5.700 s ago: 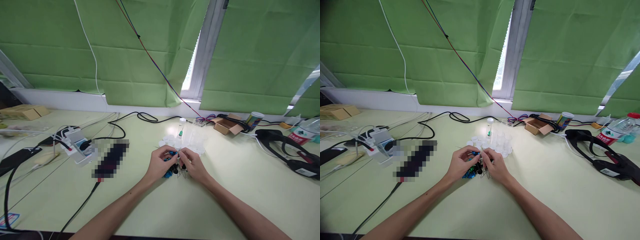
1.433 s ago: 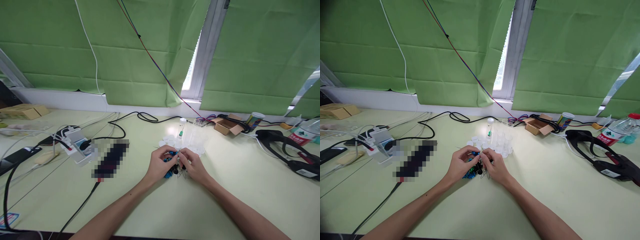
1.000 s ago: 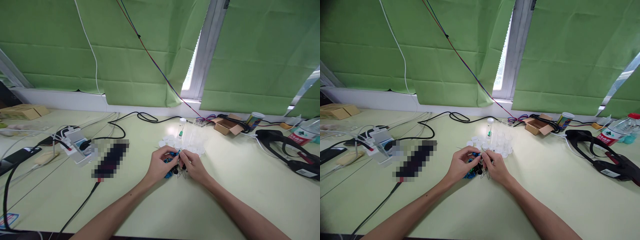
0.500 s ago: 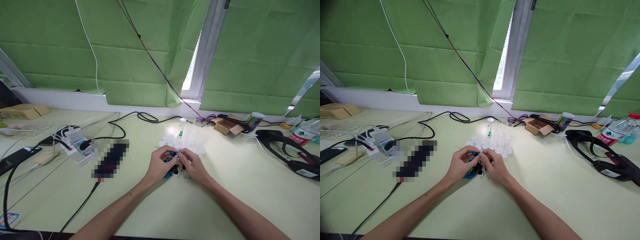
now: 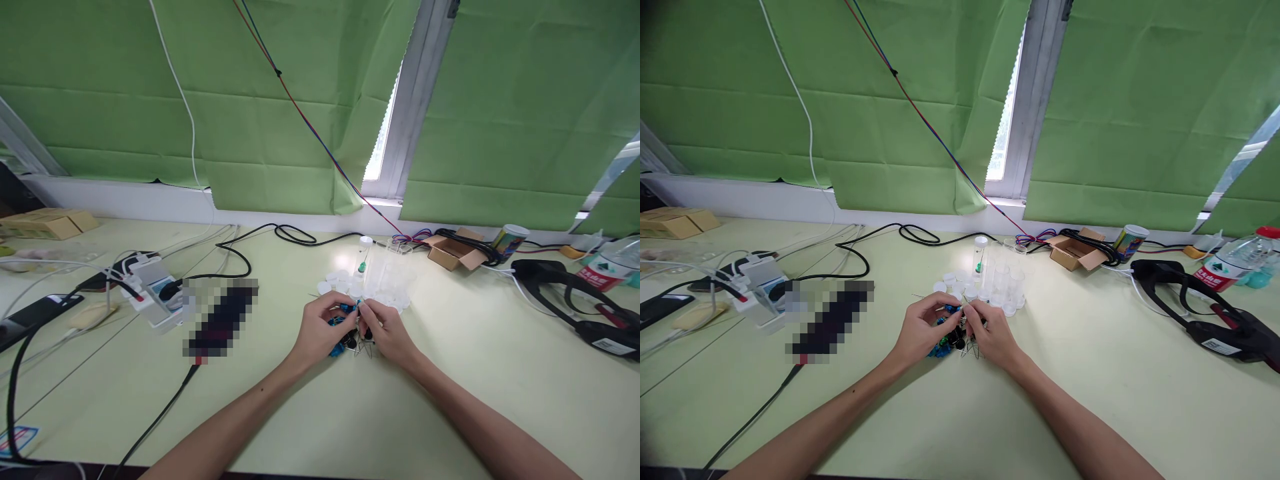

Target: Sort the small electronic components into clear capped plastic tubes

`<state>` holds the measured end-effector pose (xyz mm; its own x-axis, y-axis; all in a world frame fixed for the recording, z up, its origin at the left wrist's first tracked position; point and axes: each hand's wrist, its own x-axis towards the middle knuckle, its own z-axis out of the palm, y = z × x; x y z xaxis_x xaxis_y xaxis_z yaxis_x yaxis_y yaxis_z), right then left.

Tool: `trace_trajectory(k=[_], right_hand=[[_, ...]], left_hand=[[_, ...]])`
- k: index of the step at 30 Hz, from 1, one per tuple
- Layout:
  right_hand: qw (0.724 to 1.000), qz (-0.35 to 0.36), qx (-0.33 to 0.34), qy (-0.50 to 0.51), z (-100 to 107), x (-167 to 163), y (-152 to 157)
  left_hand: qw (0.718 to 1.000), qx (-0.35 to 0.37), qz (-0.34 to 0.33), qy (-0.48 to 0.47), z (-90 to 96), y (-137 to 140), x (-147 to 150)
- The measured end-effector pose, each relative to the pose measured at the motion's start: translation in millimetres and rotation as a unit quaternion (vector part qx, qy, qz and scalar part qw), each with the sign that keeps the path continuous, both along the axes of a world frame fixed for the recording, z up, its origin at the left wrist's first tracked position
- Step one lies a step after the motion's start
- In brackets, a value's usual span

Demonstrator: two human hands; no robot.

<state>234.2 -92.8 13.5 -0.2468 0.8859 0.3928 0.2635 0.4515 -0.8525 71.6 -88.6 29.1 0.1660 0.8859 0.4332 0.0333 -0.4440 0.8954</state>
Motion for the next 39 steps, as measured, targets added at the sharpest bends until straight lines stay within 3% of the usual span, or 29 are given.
trace_trajectory(k=[12, 23, 30, 39], right_hand=[[1.0, 0.021, -0.007, 0.018, 3.1, 0.7, -2.1], [1.0, -0.008, -0.007, -0.001, -0.6, 0.9, 1.0], [0.999, 0.019, -0.011, 0.037, 1.7, 1.2, -2.6], [1.0, 0.02, -0.001, 0.019, 0.6, 2.1, 0.3]], left_hand=[[1.0, -0.001, 0.007, 0.002, 0.1, 0.2, -0.8], [1.0, 0.002, -0.007, 0.006, 0.7, -1.0, 0.4], [1.0, -0.01, 0.002, -0.011, -3.7, 1.7, -1.1], [1.0, 0.015, -0.007, 0.016, -1.5, -0.4, 0.0]])
